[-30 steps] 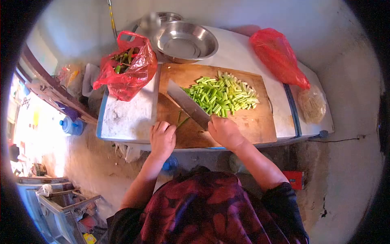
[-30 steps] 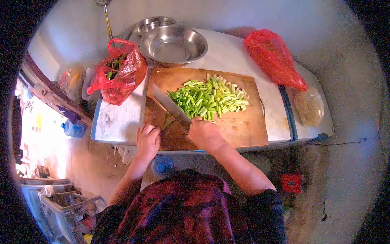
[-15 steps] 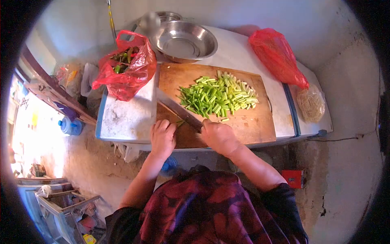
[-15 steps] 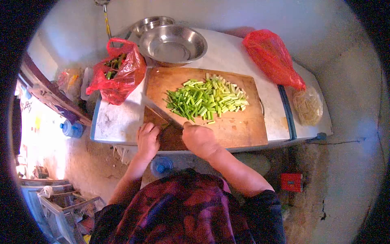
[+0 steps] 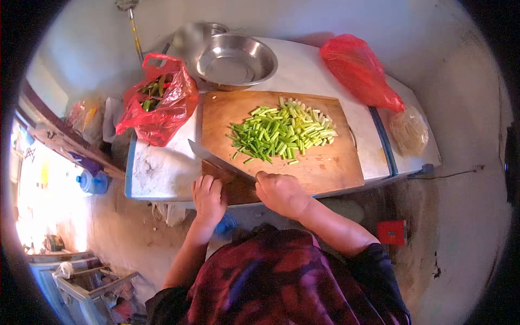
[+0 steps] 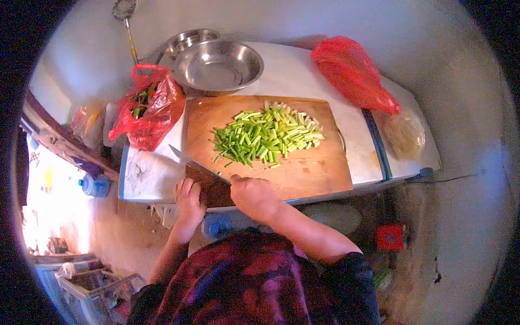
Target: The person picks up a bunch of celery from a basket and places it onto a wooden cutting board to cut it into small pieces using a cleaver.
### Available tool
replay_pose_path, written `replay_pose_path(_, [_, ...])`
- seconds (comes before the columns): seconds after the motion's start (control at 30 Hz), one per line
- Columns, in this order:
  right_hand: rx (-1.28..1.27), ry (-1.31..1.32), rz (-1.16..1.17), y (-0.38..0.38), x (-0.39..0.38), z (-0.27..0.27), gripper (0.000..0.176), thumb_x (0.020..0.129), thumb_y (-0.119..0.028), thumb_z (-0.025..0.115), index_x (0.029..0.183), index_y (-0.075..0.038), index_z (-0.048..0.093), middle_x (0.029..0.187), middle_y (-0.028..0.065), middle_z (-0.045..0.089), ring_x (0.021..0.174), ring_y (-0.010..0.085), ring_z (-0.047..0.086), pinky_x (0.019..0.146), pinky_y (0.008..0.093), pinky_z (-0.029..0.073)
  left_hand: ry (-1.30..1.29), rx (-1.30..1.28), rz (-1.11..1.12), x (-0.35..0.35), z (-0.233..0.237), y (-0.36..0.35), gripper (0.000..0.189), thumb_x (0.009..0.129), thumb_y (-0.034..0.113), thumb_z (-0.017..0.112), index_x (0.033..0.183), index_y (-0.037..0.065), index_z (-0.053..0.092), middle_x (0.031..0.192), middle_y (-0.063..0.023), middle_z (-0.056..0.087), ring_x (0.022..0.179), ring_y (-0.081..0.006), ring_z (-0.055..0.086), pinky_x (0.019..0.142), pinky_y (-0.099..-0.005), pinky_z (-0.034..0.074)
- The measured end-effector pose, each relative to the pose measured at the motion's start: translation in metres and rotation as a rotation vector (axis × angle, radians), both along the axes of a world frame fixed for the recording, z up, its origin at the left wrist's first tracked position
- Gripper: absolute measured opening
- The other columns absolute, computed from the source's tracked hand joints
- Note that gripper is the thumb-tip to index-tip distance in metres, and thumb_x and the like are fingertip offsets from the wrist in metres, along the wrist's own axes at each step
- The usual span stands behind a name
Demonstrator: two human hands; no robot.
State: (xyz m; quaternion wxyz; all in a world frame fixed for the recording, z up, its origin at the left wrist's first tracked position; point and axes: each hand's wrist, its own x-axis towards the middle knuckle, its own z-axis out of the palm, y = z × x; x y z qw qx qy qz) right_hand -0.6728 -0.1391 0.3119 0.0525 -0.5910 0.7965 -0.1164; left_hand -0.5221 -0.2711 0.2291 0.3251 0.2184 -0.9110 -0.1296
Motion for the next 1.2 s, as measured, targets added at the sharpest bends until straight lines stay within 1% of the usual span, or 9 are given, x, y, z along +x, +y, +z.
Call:
replay_pose_path(0.13, [-0.172, -0.133, -0.093, 0.012, -0.016, -0.001, 0.021, 0.086, -0.023, 0.053, 0.079, -0.003, 0.050, 0.067, 0.0214, 0.061, 0.060, 0.0389, 0.060, 0.056, 0.0455, 0.049, -0.070, -0.023, 0.015, -0.002, -0.002, -0.003, 0.018, 0.065, 0.007, 0.064, 0.082, 0.008, 0.057, 0.084, -0.0089, 0.048, 0.086, -0.0295, 0.048, 0.074, -0.0425, 0.037])
replay_pose_path(0.23, [-0.281, -0.174, -0.212, 0.036, -0.041, 0.004, 0.024, 0.088, -0.024, 0.054, 0.078, -0.003, 0.051, 0.063, 0.0183, 0.060, 0.054, 0.0324, 0.060, 0.051, 0.0422, 0.047, -0.108, -0.007, -0.001, -0.014, -0.008, -0.006, 0.017, 0.070, 0.012, 0.065, 0.084, 0.007, 0.056, 0.088, -0.0086, 0.050, 0.088, -0.0296, 0.049, 0.076, -0.0427, 0.037])
replay_pose_path(0.37, [-0.307, -0.898, -0.579, 0.088, -0.079, 0.030, 0.022, 0.091, -0.021, 0.052, 0.077, -0.004, 0.053, 0.058, 0.0028, 0.053, 0.045, 0.0115, 0.051, 0.042, 0.0293, 0.042, -0.070, 0.154, 0.017, -0.039, 0.014, -0.005, 0.036, 0.073, 0.025, 0.070, 0.100, 0.006, 0.056, 0.109, -0.0129, 0.052, 0.103, -0.0340, 0.047, 0.089, -0.0466, 0.036])
replay_pose_path(0.4, [-0.376, -0.974, -0.672, 0.102, -0.094, 0.026, 0.019, 0.091, -0.019, 0.051, 0.078, -0.005, 0.053, 0.057, 0.0027, 0.053, 0.044, 0.0115, 0.050, 0.041, 0.0283, 0.041, -0.089, 0.115, 0.029, -0.047, 0.008, -0.007, 0.076, 0.067, 0.040, 0.075, 0.127, 0.005, 0.044, 0.135, -0.0222, 0.039, 0.125, -0.0413, 0.034, 0.104, -0.0519, 0.026])
replay_pose_path(0.53, [-0.519, -1.066, -0.870, 0.165, -0.162, 0.008, 0.013, 0.091, -0.015, 0.051, 0.083, -0.006, 0.052, 0.057, 0.0030, 0.052, 0.042, 0.0113, 0.049, 0.037, 0.0275, 0.041, -0.378, 0.138, 0.076, -0.088, 0.023, -0.022, 0.126, 0.050, 0.060, 0.078, 0.145, 0.004, 0.016, 0.147, -0.0294, 0.016, 0.139, -0.0421, 0.007, 0.111, -0.0547, 0.005])
replay_pose_path(0.63, [-0.615, -1.050, -0.973, 0.199, -0.206, -0.015, 0.013, 0.089, -0.013, 0.050, 0.084, -0.003, 0.058, 0.060, 0.0035, 0.053, 0.044, 0.0121, 0.048, 0.040, 0.0266, 0.039, -0.477, 0.136, 0.094, -0.114, 0.016, -0.031, 0.127, 0.049, 0.063, 0.077, 0.144, 0.004, 0.017, 0.147, -0.0294, 0.017, 0.139, -0.0424, 0.007, 0.111, -0.0545, 0.004])
replay_pose_path(0.77, [-0.468, -1.193, -0.938, 0.216, -0.240, -0.017, 0.012, 0.088, -0.013, 0.051, 0.085, -0.003, 0.057, 0.061, 0.0038, 0.053, 0.045, 0.0124, 0.049, 0.040, 0.0274, 0.041, -0.499, 0.078, 0.024, -0.141, 0.017, -0.019, 0.124, 0.050, 0.066, 0.075, 0.142, 0.002, 0.022, 0.144, -0.0299, 0.021, 0.138, -0.0431, 0.011, 0.111, -0.0545, 0.006])
replay_pose_path(1.07, [-0.100, -1.272, -0.698, 0.192, -0.258, -0.012, 0.012, 0.090, -0.013, 0.049, 0.082, -0.003, 0.052, 0.059, 0.0035, 0.053, 0.040, 0.0126, 0.049, 0.038, 0.0276, 0.041, -0.167, 0.255, -0.004, -0.168, 0.006, 0.045, 0.107, 0.053, 0.048, 0.082, 0.137, 0.003, 0.032, 0.141, -0.0283, 0.024, 0.130, -0.0458, 0.026, 0.104, -0.0545, 0.025])
replay_pose_path(1.2, [-0.029, -1.300, -0.555, 0.191, -0.243, -0.018, 0.012, 0.090, -0.014, 0.048, 0.084, -0.003, 0.051, 0.059, 0.0028, 0.052, 0.043, 0.0114, 0.050, 0.041, 0.0262, 0.040, -0.061, 0.142, 0.024, -0.187, 0.008, 0.073, 0.104, 0.056, 0.055, 0.078, 0.137, 0.005, 0.034, 0.143, -0.0286, 0.022, 0.128, -0.0466, 0.027, 0.105, -0.0558, 0.024])
